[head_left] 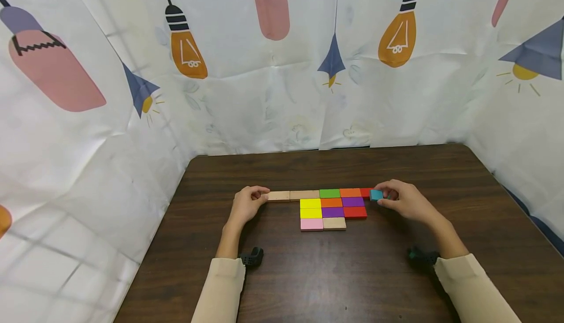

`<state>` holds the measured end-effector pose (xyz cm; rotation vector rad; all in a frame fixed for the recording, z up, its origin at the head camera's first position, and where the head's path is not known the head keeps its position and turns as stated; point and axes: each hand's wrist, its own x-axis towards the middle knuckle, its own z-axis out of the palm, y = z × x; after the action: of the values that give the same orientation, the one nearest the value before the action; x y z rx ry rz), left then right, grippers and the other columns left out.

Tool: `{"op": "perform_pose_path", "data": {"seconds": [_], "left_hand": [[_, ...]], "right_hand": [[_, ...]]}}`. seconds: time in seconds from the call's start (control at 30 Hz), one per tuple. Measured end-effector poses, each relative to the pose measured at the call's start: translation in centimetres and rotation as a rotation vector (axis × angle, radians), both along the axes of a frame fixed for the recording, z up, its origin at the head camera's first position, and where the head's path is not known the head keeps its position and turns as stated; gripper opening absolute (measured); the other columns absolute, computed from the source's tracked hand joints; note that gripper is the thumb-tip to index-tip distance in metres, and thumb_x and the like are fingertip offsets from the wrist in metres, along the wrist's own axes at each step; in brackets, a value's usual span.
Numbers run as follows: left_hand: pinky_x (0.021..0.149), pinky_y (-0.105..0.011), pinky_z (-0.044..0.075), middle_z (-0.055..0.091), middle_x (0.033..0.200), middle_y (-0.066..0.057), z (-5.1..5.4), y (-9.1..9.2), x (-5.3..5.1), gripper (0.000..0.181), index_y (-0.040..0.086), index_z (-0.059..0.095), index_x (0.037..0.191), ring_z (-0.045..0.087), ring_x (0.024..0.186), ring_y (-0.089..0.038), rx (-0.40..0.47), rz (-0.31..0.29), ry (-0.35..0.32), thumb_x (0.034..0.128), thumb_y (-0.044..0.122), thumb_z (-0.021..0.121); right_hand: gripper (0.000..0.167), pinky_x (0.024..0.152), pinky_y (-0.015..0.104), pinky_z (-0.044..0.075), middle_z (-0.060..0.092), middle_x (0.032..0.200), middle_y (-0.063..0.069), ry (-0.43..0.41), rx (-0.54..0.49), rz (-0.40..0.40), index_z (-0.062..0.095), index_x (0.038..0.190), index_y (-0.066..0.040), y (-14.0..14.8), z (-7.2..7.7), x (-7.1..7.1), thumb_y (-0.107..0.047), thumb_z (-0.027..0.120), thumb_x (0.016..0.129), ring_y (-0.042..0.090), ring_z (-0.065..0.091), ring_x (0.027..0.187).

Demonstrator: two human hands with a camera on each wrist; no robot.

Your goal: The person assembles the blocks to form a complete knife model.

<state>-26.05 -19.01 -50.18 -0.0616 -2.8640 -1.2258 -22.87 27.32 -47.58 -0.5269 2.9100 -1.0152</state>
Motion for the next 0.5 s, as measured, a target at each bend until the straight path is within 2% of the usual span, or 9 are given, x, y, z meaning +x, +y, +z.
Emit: {"op": "perform_pose_path", "data": {"seconds": [0.17,0.5], "left_hand": [[0.075,-0.033,0.044,0.062,0.096,-0.005,0.0,0.0,0.0,0.018,0.019,0.079,0.113,0.054,0.084,-0.020,-0.002,-0.001,0.000,0.0974,0.024,0.072],[0.075,-0.033,0.044,0.062,0.094,-0.004,0.0,-0.1,0.0,0.017,0.019,0.080,0.112,0.054,0.084,-0.020,-0.004,-0.004,0.012,0.0971,0.023,0.072]], "right_hand": [[0.036,0.064,0.025,0.045,0.060,0.093,0.000,0.002,0.038,0.023,0.069,0.124,-0.006,-0.9,-0.4,0.0,-0.017,0.078,0.092,0.013,0.051,0.076],[0.033,0.059,0.026,0.041,0.058,0.087,0.000,-0.046,0.086,0.011,0.069,0.123,-0.007,-1.5,-0.7,-0.2,-0.016,0.077,0.092,0.013,0.049,0.066]]}}
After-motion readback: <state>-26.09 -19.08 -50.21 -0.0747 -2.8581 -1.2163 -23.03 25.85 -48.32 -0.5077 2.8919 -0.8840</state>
